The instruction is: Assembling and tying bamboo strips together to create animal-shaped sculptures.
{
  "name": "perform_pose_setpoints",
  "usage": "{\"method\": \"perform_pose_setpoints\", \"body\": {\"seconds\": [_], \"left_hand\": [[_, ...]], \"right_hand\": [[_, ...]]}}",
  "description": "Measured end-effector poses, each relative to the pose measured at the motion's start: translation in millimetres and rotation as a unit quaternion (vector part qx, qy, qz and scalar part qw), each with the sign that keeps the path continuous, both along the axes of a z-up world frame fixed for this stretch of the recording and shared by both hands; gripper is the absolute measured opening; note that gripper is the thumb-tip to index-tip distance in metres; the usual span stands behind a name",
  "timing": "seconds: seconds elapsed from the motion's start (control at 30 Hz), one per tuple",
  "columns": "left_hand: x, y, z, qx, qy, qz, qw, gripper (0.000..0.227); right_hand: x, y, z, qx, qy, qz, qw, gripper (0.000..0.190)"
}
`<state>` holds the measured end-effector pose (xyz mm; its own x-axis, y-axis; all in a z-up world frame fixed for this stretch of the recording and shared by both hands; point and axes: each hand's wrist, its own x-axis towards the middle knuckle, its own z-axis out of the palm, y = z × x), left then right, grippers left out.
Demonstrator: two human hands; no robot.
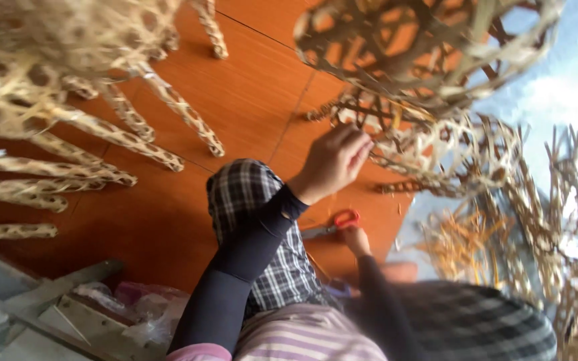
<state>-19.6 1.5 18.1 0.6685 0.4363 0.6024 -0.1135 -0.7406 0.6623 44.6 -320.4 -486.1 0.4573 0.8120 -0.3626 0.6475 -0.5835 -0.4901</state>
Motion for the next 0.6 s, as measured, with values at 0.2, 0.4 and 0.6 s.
{"method": "perform_pose_setpoints", "body": {"seconds": [0.2,0.4,0.6], "left_hand": [[-1.4,2.5,-1.6,0.015,0.014,-0.010,1.000,0.007],[-1.9,3.4,0.6,0.019,0.030,-0.017,0.999,0.008],[-3.5,1.3,4.0,0.005,0.038,-0.008,0.999,0.009]], "right_hand": [[-25.5,20.6,74.9,-0.100,0.101,-0.177,0.974,0.031],[-37.7,49.4,147.2,0.029,-0.132,-0.063,0.989,0.029],[-44.9,42.7,152.0,-0.032,-0.218,-0.004,0.975,0.039]]}}
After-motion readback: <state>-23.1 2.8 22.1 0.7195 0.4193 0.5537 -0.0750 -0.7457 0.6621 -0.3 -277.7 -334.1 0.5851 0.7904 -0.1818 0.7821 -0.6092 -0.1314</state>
